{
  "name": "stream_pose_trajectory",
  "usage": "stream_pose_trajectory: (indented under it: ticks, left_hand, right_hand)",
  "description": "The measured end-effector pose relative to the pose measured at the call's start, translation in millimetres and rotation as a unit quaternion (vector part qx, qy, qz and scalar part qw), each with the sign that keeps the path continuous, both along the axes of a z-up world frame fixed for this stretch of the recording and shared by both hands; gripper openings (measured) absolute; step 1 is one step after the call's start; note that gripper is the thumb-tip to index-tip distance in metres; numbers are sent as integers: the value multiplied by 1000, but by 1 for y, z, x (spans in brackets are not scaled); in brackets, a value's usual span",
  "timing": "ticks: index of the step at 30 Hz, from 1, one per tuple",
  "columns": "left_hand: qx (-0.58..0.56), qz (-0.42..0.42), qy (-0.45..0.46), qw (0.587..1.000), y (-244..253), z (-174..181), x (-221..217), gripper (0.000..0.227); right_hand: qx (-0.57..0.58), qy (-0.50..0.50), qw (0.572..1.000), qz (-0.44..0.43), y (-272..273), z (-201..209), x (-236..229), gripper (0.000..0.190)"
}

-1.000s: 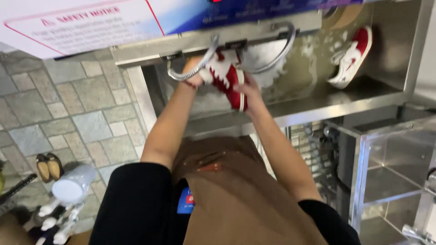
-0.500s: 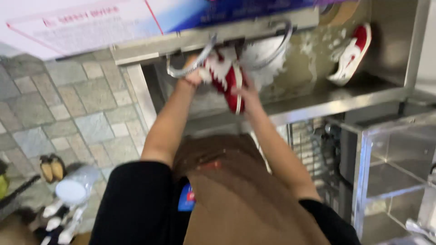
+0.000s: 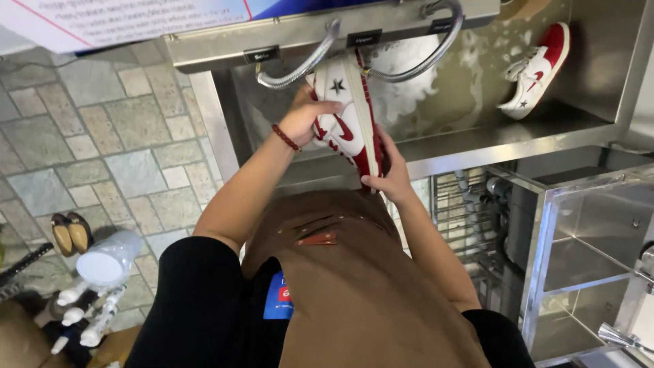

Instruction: Wash a pair of red and white sneakers using a professional shoe washing station.

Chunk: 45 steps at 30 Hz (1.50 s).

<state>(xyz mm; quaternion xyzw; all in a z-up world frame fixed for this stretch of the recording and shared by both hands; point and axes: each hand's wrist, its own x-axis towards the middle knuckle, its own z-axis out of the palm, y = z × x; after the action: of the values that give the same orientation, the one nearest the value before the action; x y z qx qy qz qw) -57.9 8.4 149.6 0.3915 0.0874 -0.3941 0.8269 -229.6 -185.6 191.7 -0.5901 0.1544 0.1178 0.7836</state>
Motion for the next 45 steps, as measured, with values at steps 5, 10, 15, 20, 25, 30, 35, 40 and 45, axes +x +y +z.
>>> stream_pose_trajectory:
  ticks: [5, 10, 15, 20, 25, 30, 35, 40, 45]
  left_hand:
    - [9, 16, -19, 1000, -4, 6, -8, 33]
    - [50, 50, 43, 997, -11, -18, -2, 20]
    - [29, 65, 104, 992, -22, -108, 26, 17]
    - [-3, 26, 134, 991, -27, -210, 59, 19]
    - [166, -28, -250, 953, 3, -230, 77, 34]
    - [223, -68, -465, 854, 9, -229, 75, 35]
    - [118, -10, -234, 965, 10, -233, 82, 26]
    - [257, -96, -356, 893, 19, -262, 76, 24]
    - [210, -30, -262, 941, 4, -248, 83, 25]
  right_hand:
    - [-19, -29, 999, 14, 5, -10, -5, 117]
    - [-16, -31, 999, 1, 13, -21, -6, 119]
    - [16, 2, 999, -31, 14, -37, 18, 111]
    - [76, 29, 993, -82, 17, -45, 50, 104]
    - [63, 37, 992, -100, 17, -50, 69, 100]
    - [70, 27, 992, -105, 18, -46, 85, 99]
    - [63, 25, 992, -106, 20, -43, 83, 99]
    - [78, 28, 991, -106, 22, -41, 82, 97]
    - [60, 30, 992, -105, 19, -31, 90, 94]
